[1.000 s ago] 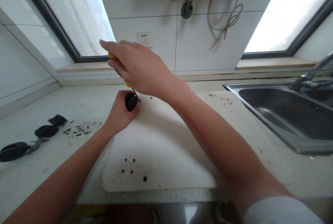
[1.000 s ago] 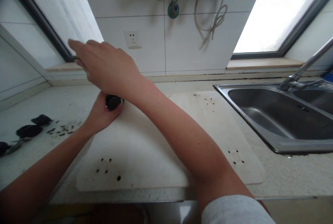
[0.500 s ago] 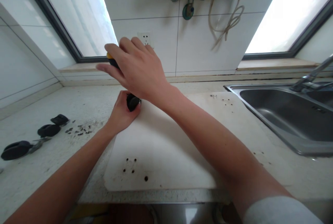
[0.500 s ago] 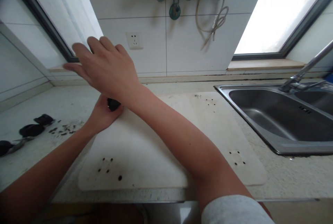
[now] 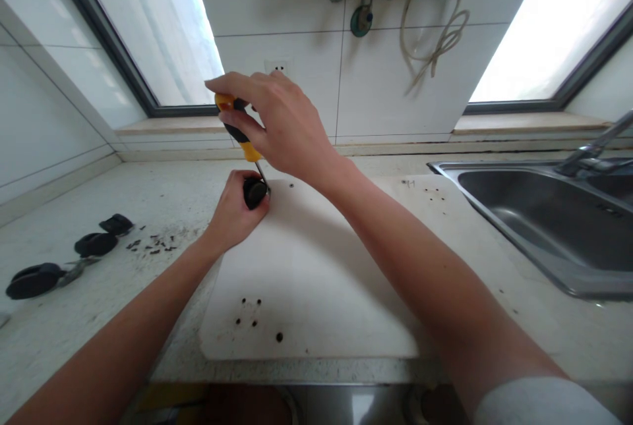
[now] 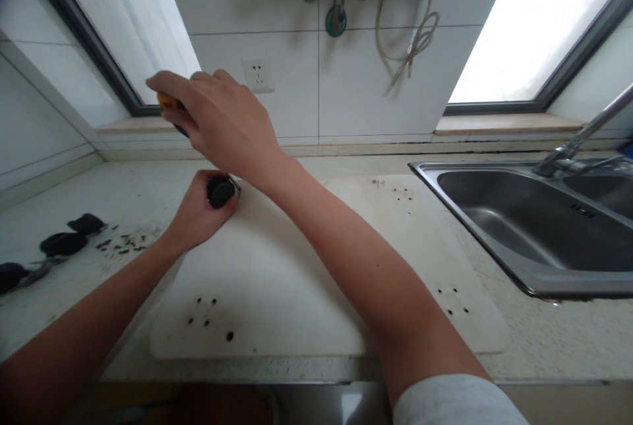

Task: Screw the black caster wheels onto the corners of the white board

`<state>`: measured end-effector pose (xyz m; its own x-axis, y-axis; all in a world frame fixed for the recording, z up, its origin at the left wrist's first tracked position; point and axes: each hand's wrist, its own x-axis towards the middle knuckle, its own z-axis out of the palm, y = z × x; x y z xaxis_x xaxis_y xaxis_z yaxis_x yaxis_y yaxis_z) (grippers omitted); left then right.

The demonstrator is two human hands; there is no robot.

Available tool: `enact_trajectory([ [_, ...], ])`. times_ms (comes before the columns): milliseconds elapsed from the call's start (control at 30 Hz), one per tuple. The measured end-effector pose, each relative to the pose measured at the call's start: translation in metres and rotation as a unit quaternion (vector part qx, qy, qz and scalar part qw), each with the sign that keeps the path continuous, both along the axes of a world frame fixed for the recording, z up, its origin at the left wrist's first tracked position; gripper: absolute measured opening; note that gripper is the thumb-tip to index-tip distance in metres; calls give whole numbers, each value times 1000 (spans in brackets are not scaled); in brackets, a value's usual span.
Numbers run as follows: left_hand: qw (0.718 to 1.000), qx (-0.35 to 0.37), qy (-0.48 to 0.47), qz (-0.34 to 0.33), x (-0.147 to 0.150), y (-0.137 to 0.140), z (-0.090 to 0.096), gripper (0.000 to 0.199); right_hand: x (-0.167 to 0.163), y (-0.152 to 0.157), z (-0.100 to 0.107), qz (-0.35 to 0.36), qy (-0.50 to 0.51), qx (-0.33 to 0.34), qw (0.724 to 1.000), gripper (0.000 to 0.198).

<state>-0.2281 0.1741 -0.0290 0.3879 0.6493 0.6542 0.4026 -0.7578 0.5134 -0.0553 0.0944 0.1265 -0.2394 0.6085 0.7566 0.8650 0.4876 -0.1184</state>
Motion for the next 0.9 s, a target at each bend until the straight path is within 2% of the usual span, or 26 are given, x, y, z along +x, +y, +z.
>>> enact_trajectory([
  [133,1000,7,-4,0,0,0,0,42,1,-1,-4,-47,-5,66,997,36],
  [200,1000,10,-3,0,0,0,-1,42,1,0,-3,-36,-18,52,998,37],
  [300,1000,11,-1,0,0,1,-1,41,4,3,2,33,-18,6,999,44],
  [367,1000,11,-2,1,0,1,-2,41,7,5,4,68,1,7,998,43],
  [533,1000,7,0,7,-1,2,-2,42,5,3,-2,56,24,47,997,38],
  [733,1000,10,-1,0,-1,1,-2,42,2,-3,-7,72,56,25,996,31],
  [800,1000,9,2,4,-1,1,-2,42,4,1,-4,74,71,24,995,24],
  [900,1000,1,6,9,-1,1,-3,42,8,11,0,114,73,12,991,19],
])
